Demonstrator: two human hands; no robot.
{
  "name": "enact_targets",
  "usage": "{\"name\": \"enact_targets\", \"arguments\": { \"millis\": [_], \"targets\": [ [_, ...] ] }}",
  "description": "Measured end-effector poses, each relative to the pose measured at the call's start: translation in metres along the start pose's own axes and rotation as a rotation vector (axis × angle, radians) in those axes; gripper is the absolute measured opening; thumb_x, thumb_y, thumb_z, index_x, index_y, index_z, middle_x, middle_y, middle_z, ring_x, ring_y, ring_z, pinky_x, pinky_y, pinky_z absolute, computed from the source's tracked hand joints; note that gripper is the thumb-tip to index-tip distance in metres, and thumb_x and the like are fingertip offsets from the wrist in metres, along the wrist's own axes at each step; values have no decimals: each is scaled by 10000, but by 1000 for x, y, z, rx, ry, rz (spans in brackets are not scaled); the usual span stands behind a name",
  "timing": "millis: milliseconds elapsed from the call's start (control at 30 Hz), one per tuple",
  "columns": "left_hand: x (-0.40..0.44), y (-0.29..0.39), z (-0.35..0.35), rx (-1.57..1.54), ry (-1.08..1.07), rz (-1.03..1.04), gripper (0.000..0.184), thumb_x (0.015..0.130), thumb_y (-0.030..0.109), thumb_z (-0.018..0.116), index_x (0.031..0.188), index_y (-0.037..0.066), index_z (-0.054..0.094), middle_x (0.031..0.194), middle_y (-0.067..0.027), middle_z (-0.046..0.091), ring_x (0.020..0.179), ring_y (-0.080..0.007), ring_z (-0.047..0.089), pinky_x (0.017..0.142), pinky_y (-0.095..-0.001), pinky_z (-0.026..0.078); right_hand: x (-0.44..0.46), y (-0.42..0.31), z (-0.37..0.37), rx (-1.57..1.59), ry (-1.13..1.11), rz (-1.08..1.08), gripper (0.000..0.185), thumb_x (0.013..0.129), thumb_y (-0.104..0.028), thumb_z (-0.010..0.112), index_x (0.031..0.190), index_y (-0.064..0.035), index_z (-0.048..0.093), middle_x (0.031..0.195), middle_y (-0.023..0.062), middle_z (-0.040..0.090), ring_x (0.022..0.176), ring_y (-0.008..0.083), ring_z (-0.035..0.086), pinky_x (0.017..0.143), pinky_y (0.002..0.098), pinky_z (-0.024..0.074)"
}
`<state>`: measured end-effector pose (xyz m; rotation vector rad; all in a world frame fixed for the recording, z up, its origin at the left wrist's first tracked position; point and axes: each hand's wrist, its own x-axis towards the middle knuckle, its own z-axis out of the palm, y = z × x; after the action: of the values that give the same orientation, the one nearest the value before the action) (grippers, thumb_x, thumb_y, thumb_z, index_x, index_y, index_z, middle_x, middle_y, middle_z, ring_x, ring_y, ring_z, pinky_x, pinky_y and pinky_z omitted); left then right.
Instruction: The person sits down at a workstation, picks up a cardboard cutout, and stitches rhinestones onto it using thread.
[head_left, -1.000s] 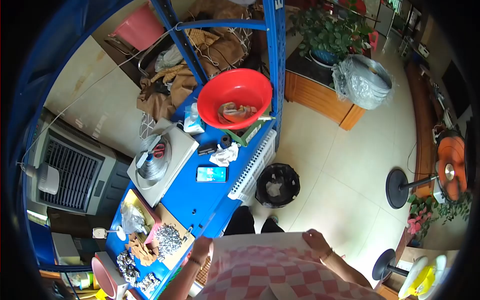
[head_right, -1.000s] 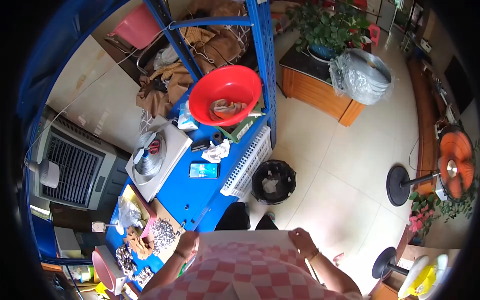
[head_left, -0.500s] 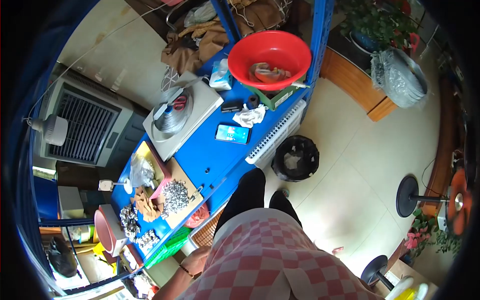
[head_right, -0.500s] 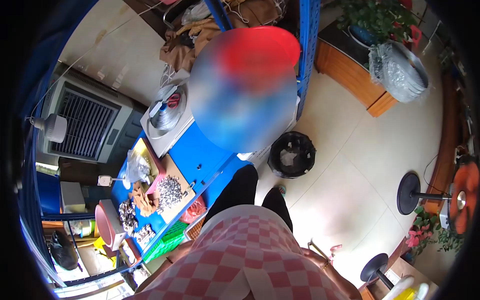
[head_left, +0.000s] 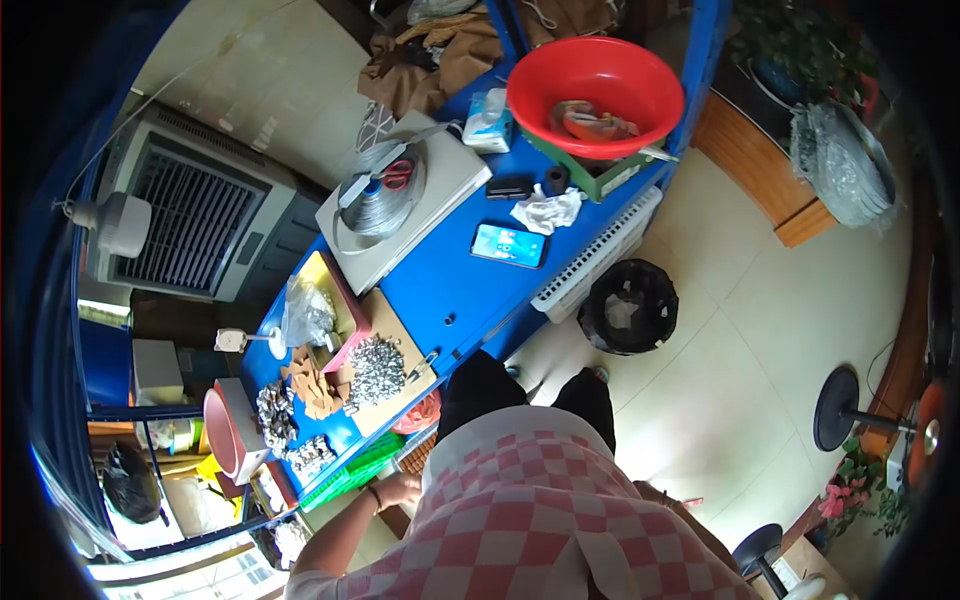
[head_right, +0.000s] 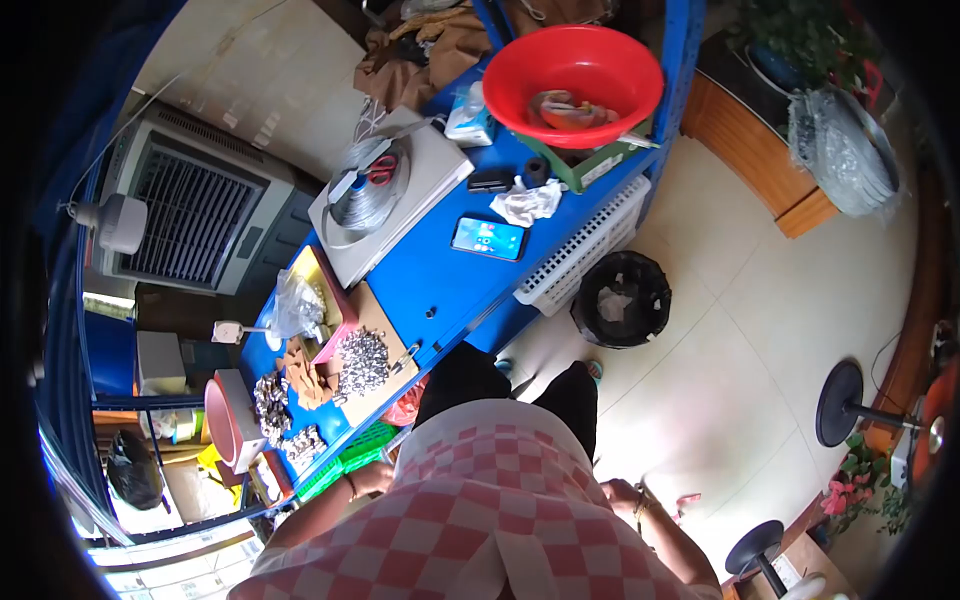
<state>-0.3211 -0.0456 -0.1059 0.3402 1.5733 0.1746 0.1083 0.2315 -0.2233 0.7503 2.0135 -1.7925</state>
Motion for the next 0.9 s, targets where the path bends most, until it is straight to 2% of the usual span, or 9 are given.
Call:
{"name": "enact_targets", "arguments": {
  "millis": [100, 200, 367, 467, 533, 600, 700, 867, 900],
  "targets": [
    [26, -24, -14, 170, 196, 113, 195, 823, 218, 566, 854, 33, 624, 773, -37, 631, 692, -126, 612, 588, -272, 497, 47, -14, -18, -226, -61, 32, 172, 774, -254, 571, 876, -130, 634, 856, 92, 648, 822, 237, 620, 720, 346, 492],
    [35, -46, -12, -323, 514, -24, 219, 822, 236, 582, 810, 21, 627, 742, -52, 637, 647, -162, 625, 546, -278, 500, 92, -22, -24, -380, 116, 51, 154, 776, -239, 539, 823, -118, 622, 797, 92, 641, 778, 278, 610, 681, 391, 488],
    [59, -123, -4, -585, 509, -61, 224, 804, 235, 619, 772, 14, 623, 690, -48, 631, 625, -180, 626, 551, -282, 505, 188, -58, -10, -539, 233, -244, 143, 765, -227, 535, 746, -95, 586, 720, 121, 609, 701, 313, 585, 615, 422, 459],
    [77, -111, -2, -169, 962, -32, 262, 774, 209, 662, 908, -5, 593, 761, -55, 639, 674, -181, 625, 605, -297, 509, 235, -123, 9, -472, 159, -374, 130, 748, -205, 564, 753, -76, 579, 701, 130, 591, 672, 324, 575, 587, 426, 442],
    [68, -62, -4, -570, 901, 268, 619, 715, 245, 732, 1188, -23, 435, 1032, -133, 592, 916, -210, 589, 793, -324, 470, 262, -153, 31, -337, 128, -498, 98, 734, -162, 588, 769, -70, 579, 696, 120, 587, 694, 317, 575, 593, 418, 440],
    [79, -48, 0, -598, 902, 611, 991, 635, 309, 789, 1338, -33, 180, 1254, -196, 423, 1135, -248, 449, 954, -349, 352, 283, -176, 51, -318, 97, -589, 92, 734, -151, 597, 770, -70, 573, 716, 103, 588, 708, 299, 577, 625, 411, 440],
    [76, -29, -1, -385, 872, 781, 1154, 575, 362, 808, 1361, -34, 62, 1321, -226, 314, 1221, -279, 344, 1017, -362, 262, 307, -207, 71, -325, 149, -756, 88, 734, -133, 608, 778, -73, 562, 756, 75, 586, 732, 266, 574, 672, 392, 433],
    [88, -45, -1, -547, 850, 869, 1020, 570, 328, 819, 1324, -34, 235, 1234, -190, 434, 1153, -254, 427, 978, -357, 320, 339, -228, 85, -446, 389, -938, 107, 740, -135, 618, 806, -92, 546, 816, 36, 564, 776, 214, 544, 724, 355, 392],
    [97, -62, 0, -480, 854, 789, 812, 619, 279, 796, 1228, -35, 360, 1123, -158, 507, 1046, -223, 495, 903, -331, 380, 345, -229, 85, -473, 426, -955, 113, 743, -143, 620, 813, -99, 543, 827, 28, 557, 787, 202, 534, 735, 348, 378]
  ]
}}
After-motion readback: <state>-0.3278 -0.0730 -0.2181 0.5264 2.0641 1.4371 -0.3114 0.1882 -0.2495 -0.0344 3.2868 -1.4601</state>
